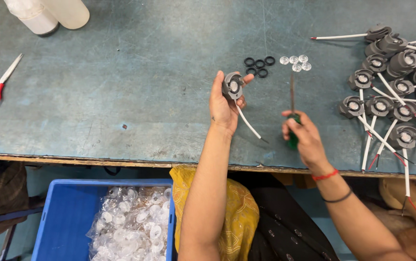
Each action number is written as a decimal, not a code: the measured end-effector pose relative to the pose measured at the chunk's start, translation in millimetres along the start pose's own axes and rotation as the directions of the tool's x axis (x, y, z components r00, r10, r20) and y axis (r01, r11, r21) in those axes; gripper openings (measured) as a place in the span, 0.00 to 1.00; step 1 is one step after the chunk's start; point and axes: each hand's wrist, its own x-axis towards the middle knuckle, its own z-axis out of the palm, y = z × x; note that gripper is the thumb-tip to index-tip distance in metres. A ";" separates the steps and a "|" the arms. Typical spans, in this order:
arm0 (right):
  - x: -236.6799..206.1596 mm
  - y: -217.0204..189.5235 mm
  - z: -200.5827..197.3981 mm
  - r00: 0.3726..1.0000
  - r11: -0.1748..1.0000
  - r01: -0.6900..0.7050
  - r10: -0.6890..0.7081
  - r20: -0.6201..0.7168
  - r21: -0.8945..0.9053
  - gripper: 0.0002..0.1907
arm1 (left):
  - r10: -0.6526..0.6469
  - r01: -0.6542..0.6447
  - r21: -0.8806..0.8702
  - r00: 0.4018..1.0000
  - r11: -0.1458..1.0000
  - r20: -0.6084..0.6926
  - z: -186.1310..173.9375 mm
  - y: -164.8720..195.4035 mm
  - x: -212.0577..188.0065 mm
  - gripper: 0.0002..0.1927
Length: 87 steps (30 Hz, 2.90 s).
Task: The person assembles small electrical components by inserting wires into gray housings, placing black and clear rings, and using a screwdriver to secure parts. The person handles multiple units one at a time, placing finished assemblies on the table.
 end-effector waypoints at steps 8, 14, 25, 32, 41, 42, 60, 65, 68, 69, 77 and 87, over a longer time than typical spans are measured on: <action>9.3 -13.4 44.7 0.999 0.915 -0.043 0.048 0.003 -0.401 0.16 | 0.026 -0.028 0.021 0.996 0.999 0.083 5.2 10.4 0.3 0.27; 17.1 -10.3 43.6 0.989 0.919 0.150 -0.146 0.039 -0.365 0.19 | 0.062 -0.062 0.007 0.998 0.998 -0.001 12.8 16.2 12.8 0.25; 22.3 -1.9 43.6 0.934 0.725 0.329 -0.346 0.093 -0.605 0.14 | 0.165 -0.123 0.335 0.981 0.934 -0.100 6.2 20.4 20.3 0.29; 21.0 4.1 40.7 0.942 0.703 0.299 -0.327 0.080 -0.646 0.15 | 0.123 -0.098 0.246 0.989 0.964 -0.087 -3.5 18.4 20.0 0.27; 23.0 9.8 39.2 0.941 0.684 0.303 -0.325 0.095 -0.663 0.15 | 0.100 -0.055 0.328 0.987 0.943 -0.124 -9.9 16.7 21.8 0.26; 23.2 9.7 39.0 0.941 0.692 0.304 -0.325 0.094 -0.655 0.15 | 0.099 -0.053 0.335 0.988 0.941 -0.121 -9.4 15.4 21.9 0.26; 23.2 11.3 39.3 0.949 0.700 0.296 -0.294 0.116 -0.650 0.15 | 0.106 -0.044 0.353 0.982 0.934 -0.159 -8.2 17.8 19.6 0.25; 21.7 11.9 38.2 0.926 0.672 0.353 -0.351 0.139 -0.651 0.15 | 0.114 -0.049 0.383 0.982 0.923 -0.151 -7.4 15.7 19.3 0.25; 21.2 13.0 37.5 0.959 0.694 0.264 -0.266 0.101 -0.669 0.14 | 0.143 -0.075 0.401 0.979 0.913 -0.142 -7.4 15.3 17.9 0.25; 21.3 13.2 37.6 0.958 0.691 0.265 -0.267 0.102 -0.672 0.14 | 0.139 -0.072 0.389 0.980 0.918 -0.146 -7.1 15.8 17.6 0.25; 22.8 11.1 40.3 0.960 0.680 0.255 -0.264 0.095 -0.688 0.15 | 0.142 -0.057 0.415 0.974 0.908 -0.177 -2.7 18.3 18.2 0.24; 15.4 7.1 52.3 0.970 0.736 0.231 -0.222 0.095 -0.637 0.16 | 0.382 -0.292 0.531 0.922 0.796 -0.065 4.9 8.2 9.5 0.26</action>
